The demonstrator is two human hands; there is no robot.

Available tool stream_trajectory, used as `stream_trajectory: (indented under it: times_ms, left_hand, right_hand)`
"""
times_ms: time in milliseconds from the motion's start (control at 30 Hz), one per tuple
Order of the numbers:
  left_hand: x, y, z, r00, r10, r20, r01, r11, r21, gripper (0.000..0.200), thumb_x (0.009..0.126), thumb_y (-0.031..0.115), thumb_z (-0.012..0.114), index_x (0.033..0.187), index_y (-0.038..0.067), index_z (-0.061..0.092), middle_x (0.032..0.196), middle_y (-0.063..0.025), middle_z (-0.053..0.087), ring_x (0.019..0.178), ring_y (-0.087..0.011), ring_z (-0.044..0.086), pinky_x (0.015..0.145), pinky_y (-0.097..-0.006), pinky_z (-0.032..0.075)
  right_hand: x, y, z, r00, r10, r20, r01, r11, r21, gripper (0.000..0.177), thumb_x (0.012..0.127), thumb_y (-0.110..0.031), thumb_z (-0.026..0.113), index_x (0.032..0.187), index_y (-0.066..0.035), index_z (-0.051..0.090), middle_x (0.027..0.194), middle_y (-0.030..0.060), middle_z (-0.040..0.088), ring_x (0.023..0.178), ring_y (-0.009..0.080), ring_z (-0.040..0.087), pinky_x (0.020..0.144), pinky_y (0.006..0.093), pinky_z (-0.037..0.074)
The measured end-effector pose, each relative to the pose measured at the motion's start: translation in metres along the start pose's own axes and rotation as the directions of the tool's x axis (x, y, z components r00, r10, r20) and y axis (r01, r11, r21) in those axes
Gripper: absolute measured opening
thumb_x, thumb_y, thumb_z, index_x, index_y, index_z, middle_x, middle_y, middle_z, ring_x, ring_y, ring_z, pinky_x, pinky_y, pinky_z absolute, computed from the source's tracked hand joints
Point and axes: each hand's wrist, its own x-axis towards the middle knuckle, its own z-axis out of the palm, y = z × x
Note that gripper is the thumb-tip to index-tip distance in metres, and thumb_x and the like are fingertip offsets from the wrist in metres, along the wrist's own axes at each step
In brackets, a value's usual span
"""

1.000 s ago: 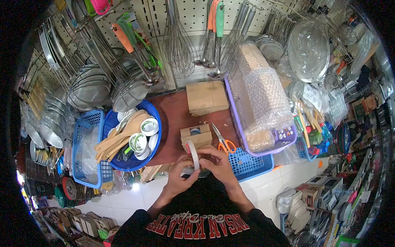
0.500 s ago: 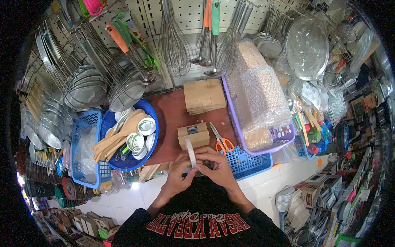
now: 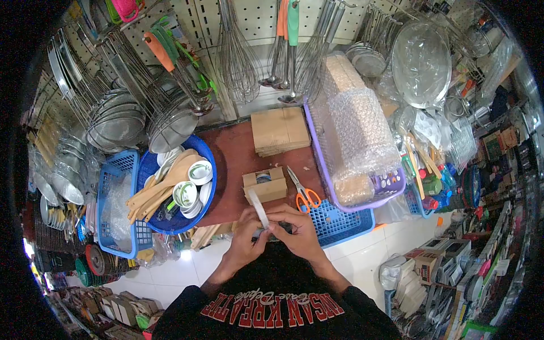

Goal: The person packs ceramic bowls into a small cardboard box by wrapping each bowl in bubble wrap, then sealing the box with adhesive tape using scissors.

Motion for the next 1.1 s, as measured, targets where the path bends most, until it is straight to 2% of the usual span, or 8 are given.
stream_trajectory:
  times_ms: [233, 333, 433, 533, 700, 800, 900, 1100]
  left_hand:
    - [0.004, 0.0, 0.0, 0.995, 0.101, -0.012, -0.101, 0.993, 0.061, 0.02, 0.077, 0.0, 0.071, 0.093, 0.001, 0.06, 0.09, -0.0144, 0.064, 0.09, -0.0339, 0.063, 0.094, -0.0476, 0.044]
    - [0.004, -0.001, 0.0, 0.992, 0.123, -0.012, -0.121, 0.988, 0.094, 0.02, 0.077, 0.0, 0.072, 0.092, 0.001, 0.059, 0.089, -0.0143, 0.064, 0.088, -0.0333, 0.063, 0.092, -0.047, 0.045]
    - [0.0, -0.003, 0.001, 0.994, 0.113, -0.006, -0.111, 0.987, 0.119, 0.019, 0.077, 0.0, 0.071, 0.092, 0.001, 0.059, 0.089, -0.0146, 0.063, 0.086, -0.0333, 0.063, 0.089, -0.0463, 0.045]
    - [-0.004, -0.002, 0.0, 0.998, 0.063, -0.015, -0.061, 0.992, 0.106, 0.018, 0.078, 0.001, 0.071, 0.091, 0.001, 0.059, 0.088, -0.0146, 0.063, 0.084, -0.0332, 0.063, 0.086, -0.0459, 0.046]
    - [-0.008, -0.003, 0.002, 0.999, 0.015, -0.051, -0.011, 0.997, 0.08, 0.017, 0.079, 0.001, 0.071, 0.09, 0.001, 0.058, 0.086, -0.0136, 0.063, 0.082, -0.0323, 0.062, 0.085, -0.0456, 0.046]
    - [-0.008, -0.003, 0.0, 0.999, 0.046, -0.02, -0.044, 0.995, 0.088, 0.022, 0.076, -0.005, 0.068, 0.095, 0.0, 0.058, 0.091, -0.0196, 0.063, 0.09, -0.0411, 0.06, 0.086, -0.0476, 0.043]
    - [-0.007, -0.005, 0.0, 0.997, 0.07, -0.026, -0.063, 0.977, 0.204, 0.018, 0.076, -0.002, 0.071, 0.089, 0.002, 0.058, 0.085, -0.0117, 0.063, 0.081, -0.0303, 0.063, 0.086, -0.0456, 0.046]
    - [-0.004, -0.007, 0.0, 0.993, 0.115, -0.039, -0.103, 0.967, 0.234, 0.021, 0.075, -0.002, 0.071, 0.09, 0.002, 0.057, 0.086, -0.0113, 0.064, 0.081, -0.0292, 0.063, 0.085, -0.0454, 0.047]
  right_hand:
    - [-0.004, 0.005, 0.006, 0.998, 0.061, -0.029, -0.054, 0.979, 0.195, 0.021, 0.09, -0.004, 0.066, 0.11, 0.004, 0.069, 0.105, 0.01, 0.064, 0.095, 0.0145, 0.059, 0.08, 0.025, 0.047]
    - [-0.007, 0.014, 0.004, 0.997, 0.076, -0.027, -0.069, 0.979, 0.192, 0.022, 0.09, -0.002, 0.066, 0.111, 0.004, 0.068, 0.105, 0.0104, 0.063, 0.095, 0.0147, 0.059, 0.08, 0.0254, 0.047]
    - [-0.008, 0.015, 0.008, 0.993, 0.116, -0.033, -0.103, 0.958, 0.266, 0.022, 0.09, -0.002, 0.066, 0.111, 0.004, 0.068, 0.106, 0.0107, 0.063, 0.096, 0.0149, 0.058, 0.081, 0.0261, 0.047]
    - [-0.006, 0.014, 0.008, 0.988, 0.154, -0.005, -0.148, 0.958, 0.246, 0.023, 0.09, -0.001, 0.066, 0.112, 0.005, 0.068, 0.107, 0.0107, 0.063, 0.098, 0.0153, 0.058, 0.083, 0.0269, 0.047]
    - [0.0, 0.01, 0.004, 0.994, 0.096, 0.048, -0.104, 0.974, 0.2, 0.023, 0.091, -0.001, 0.065, 0.113, 0.005, 0.067, 0.108, 0.0112, 0.064, 0.099, 0.0159, 0.059, 0.084, 0.0278, 0.047]
    - [-0.001, 0.011, 0.004, 0.99, 0.127, 0.053, -0.135, 0.974, 0.184, 0.023, 0.091, -0.001, 0.065, 0.113, 0.005, 0.067, 0.107, 0.0111, 0.064, 0.099, 0.0159, 0.059, 0.084, 0.0273, 0.047]
    - [-0.001, 0.01, 0.005, 0.99, 0.134, 0.041, -0.139, 0.979, 0.146, 0.022, 0.091, -0.001, 0.065, 0.112, 0.005, 0.068, 0.105, 0.0106, 0.064, 0.098, 0.0157, 0.059, 0.083, 0.0267, 0.047]
    - [-0.002, 0.014, 0.011, 0.988, 0.151, -0.021, -0.146, 0.976, 0.163, 0.021, 0.09, 0.001, 0.064, 0.11, 0.006, 0.067, 0.104, 0.01, 0.064, 0.095, 0.0151, 0.059, 0.082, 0.026, 0.047]
